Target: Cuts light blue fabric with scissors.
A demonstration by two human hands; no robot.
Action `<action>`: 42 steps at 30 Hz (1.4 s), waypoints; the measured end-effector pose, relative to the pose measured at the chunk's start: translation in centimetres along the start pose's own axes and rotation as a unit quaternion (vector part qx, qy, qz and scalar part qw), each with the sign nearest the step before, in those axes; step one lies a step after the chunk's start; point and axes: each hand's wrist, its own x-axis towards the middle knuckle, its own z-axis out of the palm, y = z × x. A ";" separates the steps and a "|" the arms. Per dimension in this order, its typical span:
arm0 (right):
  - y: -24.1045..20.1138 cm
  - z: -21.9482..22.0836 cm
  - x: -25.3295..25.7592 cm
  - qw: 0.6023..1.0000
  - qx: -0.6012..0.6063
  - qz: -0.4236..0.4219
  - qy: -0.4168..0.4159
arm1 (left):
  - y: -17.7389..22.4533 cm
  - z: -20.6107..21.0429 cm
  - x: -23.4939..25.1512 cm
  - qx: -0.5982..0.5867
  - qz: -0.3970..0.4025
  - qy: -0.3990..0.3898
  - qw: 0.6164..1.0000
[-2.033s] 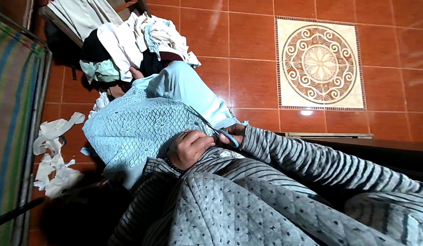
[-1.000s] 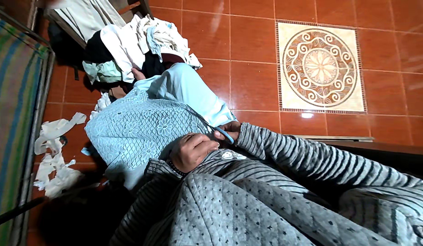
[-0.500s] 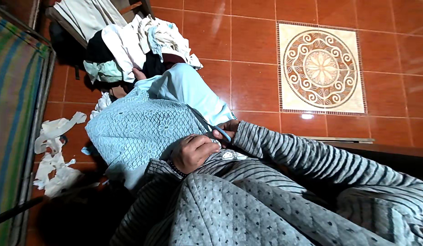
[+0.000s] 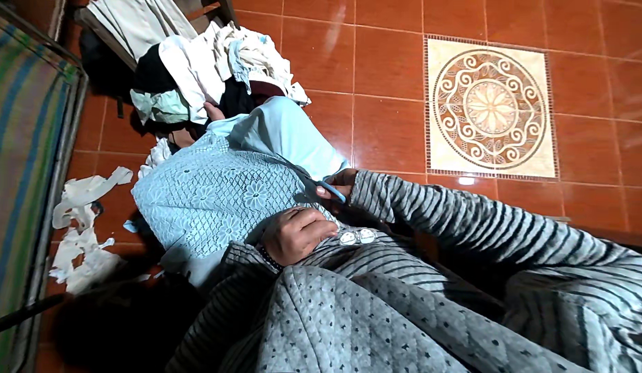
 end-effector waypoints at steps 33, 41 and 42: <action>-6.6 -1.5 1.2 0.980 -0.154 0.082 -0.096 | -1.2 1.2 -0.2 -0.274 -0.181 -0.009 0.945; -8.5 -8.8 1.3 0.872 -0.475 0.044 -0.114 | 0.6 -5.0 -2.9 0.254 -0.361 0.035 0.896; -8.3 -8.6 1.4 0.873 -0.479 0.061 -0.068 | 0.7 -6.6 -4.3 0.292 -0.399 0.035 0.868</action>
